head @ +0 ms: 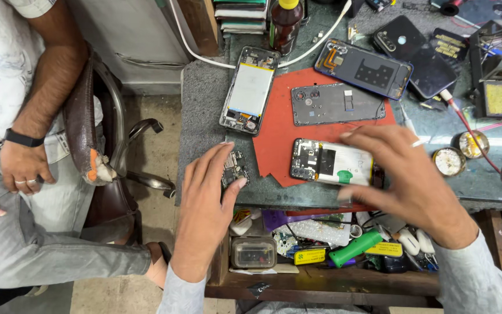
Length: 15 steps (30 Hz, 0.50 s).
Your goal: The person disassembles a smartphone, removes the motherboard, and uses a screwdriver to adjust internal components. They then reassemble the phone by placing the motherboard back, connecting cables, and closing the device.
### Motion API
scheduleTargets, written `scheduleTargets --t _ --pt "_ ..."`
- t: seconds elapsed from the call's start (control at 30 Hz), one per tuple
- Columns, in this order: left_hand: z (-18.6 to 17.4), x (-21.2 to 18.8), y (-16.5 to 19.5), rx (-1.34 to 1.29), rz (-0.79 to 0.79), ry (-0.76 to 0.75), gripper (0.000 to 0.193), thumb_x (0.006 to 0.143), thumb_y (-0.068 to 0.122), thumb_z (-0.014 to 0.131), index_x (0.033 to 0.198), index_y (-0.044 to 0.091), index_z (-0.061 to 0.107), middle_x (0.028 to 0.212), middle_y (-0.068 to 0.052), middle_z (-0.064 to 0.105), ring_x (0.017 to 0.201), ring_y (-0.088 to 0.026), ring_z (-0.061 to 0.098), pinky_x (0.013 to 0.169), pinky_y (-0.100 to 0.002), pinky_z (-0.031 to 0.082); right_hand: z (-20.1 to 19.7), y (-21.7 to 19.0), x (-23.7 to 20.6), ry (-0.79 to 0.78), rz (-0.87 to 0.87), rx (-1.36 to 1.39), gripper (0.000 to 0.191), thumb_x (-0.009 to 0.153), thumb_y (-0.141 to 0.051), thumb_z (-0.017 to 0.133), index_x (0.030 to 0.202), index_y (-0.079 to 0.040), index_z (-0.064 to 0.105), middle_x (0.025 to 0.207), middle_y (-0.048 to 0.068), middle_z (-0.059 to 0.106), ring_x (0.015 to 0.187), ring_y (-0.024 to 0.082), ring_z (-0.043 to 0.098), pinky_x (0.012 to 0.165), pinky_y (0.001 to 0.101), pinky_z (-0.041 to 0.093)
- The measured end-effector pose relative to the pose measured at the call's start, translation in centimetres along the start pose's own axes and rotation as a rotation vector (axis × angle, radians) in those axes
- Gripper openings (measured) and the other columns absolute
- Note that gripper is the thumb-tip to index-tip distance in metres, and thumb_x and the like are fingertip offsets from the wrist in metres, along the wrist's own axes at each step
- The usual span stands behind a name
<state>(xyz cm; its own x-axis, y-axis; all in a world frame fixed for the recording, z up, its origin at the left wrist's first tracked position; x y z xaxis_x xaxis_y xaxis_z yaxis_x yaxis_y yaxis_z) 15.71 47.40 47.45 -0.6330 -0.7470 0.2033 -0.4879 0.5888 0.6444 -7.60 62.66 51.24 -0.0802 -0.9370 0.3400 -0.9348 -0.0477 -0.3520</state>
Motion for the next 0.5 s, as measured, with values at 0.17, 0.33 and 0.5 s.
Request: scheduleTargets --t 0.17,0.33,0.5 --pt "1.1 -4.8 6.6 -0.089 -0.155 -0.001 0.053 0.085 0.015 0.078 0.135 0.010 0.061 0.121 -0.013 0.057 0.103 -0.029 0.061 0.087 -0.040 0.050 -3.5 0.8 -7.8 -0.054 0.085 -0.010 0.074 0.069 -0.032 0.087 0.134 -0.008 0.061 0.128 0.010 0.060 0.118 0.033 0.054 0.098 0.0438 0.046" --pt "11.0 -5.0 10.6 -0.423 -0.288 0.018 0.045 0.085 0.009 0.079 0.128 0.008 0.066 0.111 -0.008 0.065 0.084 -0.015 0.074 0.068 -0.028 0.060 -3.6 6.7 -12.1 -0.007 0.075 0.068 0.064 0.068 -0.023 0.088 0.123 -0.006 0.062 0.122 0.010 0.062 0.110 0.033 0.055 0.094 0.0442 0.046" --pt "18.7 4.3 9.6 -1.012 -0.234 -0.006 0.039 0.099 0.005 0.069 0.135 -0.004 0.059 0.117 -0.014 0.071 0.104 -0.015 0.072 0.089 -0.026 0.059 -2.1 17.2 -8.3 0.055 0.106 0.084 0.068 0.066 -0.022 0.091 0.121 -0.002 0.056 0.117 0.013 0.061 0.107 0.034 0.055 0.093 0.0452 0.043"
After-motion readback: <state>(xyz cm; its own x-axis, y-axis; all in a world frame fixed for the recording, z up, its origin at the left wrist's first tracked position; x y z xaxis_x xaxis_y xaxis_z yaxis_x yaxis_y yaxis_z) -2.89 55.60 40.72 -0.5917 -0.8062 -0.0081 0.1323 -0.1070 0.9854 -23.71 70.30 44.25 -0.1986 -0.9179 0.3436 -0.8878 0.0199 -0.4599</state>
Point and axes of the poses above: each hand's wrist, its own x-axis towards the middle knuckle, its own z-axis out of the palm, y = z × x, the point moved 4 cm from there along x, towards the middle knuckle
